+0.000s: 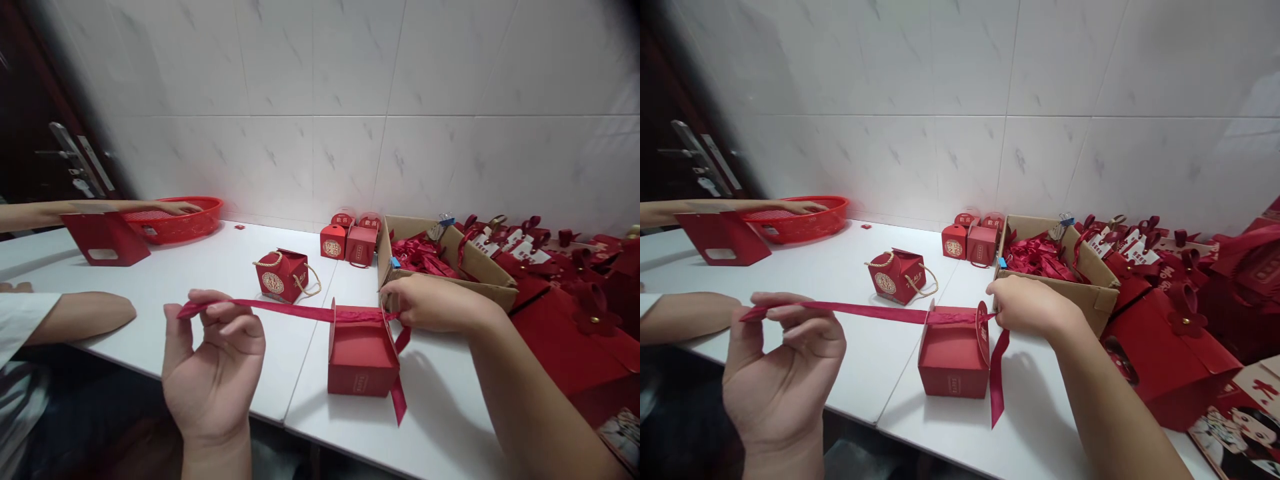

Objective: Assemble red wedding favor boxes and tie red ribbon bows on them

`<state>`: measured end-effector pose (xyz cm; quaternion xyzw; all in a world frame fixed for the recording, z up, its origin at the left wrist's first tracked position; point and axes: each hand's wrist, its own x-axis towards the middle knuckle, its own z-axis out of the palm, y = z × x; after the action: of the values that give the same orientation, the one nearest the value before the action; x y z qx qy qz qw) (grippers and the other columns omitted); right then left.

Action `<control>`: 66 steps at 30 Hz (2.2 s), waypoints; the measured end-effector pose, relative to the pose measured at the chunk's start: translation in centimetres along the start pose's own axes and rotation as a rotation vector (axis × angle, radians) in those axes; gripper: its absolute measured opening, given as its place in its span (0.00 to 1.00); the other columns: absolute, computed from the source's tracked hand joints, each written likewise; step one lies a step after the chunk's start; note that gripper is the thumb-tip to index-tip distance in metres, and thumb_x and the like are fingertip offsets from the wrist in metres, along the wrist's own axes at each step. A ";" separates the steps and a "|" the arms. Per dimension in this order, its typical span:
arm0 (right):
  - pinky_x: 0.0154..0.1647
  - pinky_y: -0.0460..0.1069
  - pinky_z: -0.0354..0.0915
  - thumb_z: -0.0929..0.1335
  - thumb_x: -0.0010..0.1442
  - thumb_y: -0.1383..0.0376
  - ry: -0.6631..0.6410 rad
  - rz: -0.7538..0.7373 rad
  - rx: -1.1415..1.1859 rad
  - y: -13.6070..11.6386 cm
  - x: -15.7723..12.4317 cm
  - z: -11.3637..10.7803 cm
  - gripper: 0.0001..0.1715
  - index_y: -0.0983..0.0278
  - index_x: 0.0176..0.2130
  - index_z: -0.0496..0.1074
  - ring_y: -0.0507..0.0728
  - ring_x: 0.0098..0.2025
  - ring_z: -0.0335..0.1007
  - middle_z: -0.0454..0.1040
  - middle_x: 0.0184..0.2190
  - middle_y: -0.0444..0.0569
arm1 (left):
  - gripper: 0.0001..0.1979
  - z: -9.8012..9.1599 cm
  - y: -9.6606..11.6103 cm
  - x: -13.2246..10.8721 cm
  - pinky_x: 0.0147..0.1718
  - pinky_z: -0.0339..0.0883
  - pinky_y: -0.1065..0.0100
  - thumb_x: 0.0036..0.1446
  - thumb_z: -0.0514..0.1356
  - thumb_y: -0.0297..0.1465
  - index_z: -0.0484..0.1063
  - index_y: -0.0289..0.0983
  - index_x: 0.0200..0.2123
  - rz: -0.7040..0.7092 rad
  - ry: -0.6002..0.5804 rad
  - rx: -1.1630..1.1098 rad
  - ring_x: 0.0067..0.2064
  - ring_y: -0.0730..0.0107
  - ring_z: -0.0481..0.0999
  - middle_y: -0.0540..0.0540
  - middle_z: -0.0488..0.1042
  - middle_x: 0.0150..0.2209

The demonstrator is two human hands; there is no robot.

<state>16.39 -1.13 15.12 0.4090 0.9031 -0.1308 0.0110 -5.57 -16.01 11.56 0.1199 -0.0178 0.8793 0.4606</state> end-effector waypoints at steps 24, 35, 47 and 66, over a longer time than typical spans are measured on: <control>0.19 0.45 0.55 0.63 0.56 0.44 0.375 0.181 0.289 5.2 -6.0 -4.4 0.27 0.64 0.23 0.65 0.50 0.20 0.62 0.67 0.18 0.44 | 0.12 1.4 0.6 3.7 0.20 0.65 0.73 0.61 0.51 0.23 0.72 0.41 0.35 0.040 0.174 0.370 0.23 0.77 0.72 0.58 0.78 0.28; 0.26 0.47 0.66 0.70 0.54 0.56 1.016 0.021 0.685 4.9 -8.8 -4.9 0.12 0.60 0.36 0.76 0.55 0.31 0.71 0.75 0.27 0.47 | 0.08 10.9 -7.3 5.2 0.29 0.65 0.75 0.41 0.68 0.23 0.71 0.37 0.22 -0.129 -0.396 1.246 0.29 0.77 0.73 0.53 0.74 0.25; 0.35 0.49 0.73 0.73 0.51 0.61 1.316 -0.181 1.008 1.6 -3.3 -4.8 0.08 0.62 0.33 0.76 0.54 0.31 0.75 0.77 0.28 0.46 | 0.21 11.0 -8.6 7.4 0.24 0.63 0.70 0.42 0.70 0.34 0.68 0.39 0.40 0.229 -0.417 1.441 0.26 0.69 0.75 0.47 0.79 0.27; 0.32 0.49 0.74 0.68 0.58 0.59 1.341 -0.352 0.949 -4.5 -0.9 -3.2 0.10 0.57 0.41 0.72 0.56 0.37 0.76 0.77 0.34 0.45 | 0.09 9.9 -10.1 6.6 0.37 0.74 0.70 0.44 0.69 0.28 0.72 0.40 0.29 0.213 -0.508 0.924 0.40 0.65 0.80 0.54 0.79 0.30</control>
<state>13.96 -3.84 19.34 0.2145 0.6179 -0.2259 -0.7219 0.94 -6.31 21.91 0.5165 0.2480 0.7807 0.2494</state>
